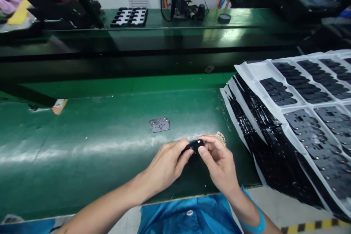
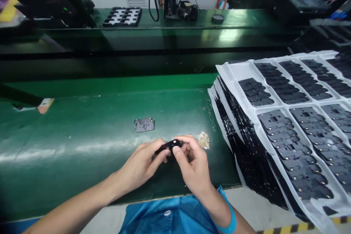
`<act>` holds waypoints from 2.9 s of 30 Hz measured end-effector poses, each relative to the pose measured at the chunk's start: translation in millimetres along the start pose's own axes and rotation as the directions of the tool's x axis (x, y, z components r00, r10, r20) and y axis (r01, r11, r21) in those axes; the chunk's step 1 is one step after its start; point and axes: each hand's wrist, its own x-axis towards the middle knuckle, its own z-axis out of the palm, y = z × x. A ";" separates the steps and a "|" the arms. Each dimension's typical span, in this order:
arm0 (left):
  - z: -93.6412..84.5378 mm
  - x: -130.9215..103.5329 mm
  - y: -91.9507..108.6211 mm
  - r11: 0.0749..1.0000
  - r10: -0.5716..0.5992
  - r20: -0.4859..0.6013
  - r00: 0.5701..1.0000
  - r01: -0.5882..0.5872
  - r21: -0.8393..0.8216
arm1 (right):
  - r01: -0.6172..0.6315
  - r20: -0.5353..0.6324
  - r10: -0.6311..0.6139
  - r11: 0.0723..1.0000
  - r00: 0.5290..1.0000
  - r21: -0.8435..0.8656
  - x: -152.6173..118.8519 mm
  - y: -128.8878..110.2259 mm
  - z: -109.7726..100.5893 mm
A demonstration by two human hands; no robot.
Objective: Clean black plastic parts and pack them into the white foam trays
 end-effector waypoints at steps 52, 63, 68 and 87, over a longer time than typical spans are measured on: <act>1.3 8.6 19.8 0.989 -0.010 0.202 0.979 -0.021 0.149 | 0.045 0.057 -0.047 0.998 0.997 0.041 8.4 12.2 -22.0; -0.3 10.0 19.8 0.982 0.013 0.191 0.982 -0.049 0.183 | 0.031 0.094 -0.042 0.993 0.995 0.112 10.2 9.5 -22.7; 0.2 9.3 21.2 0.978 0.015 0.198 0.980 -0.055 0.200 | 0.039 0.098 -0.050 0.993 0.994 0.109 9.7 12.0 -24.2; 1.9 12.5 20.0 0.962 0.038 0.189 0.981 -0.087 0.260 | -0.021 0.115 0.005 0.989 0.993 0.146 10.3 13.9 -25.9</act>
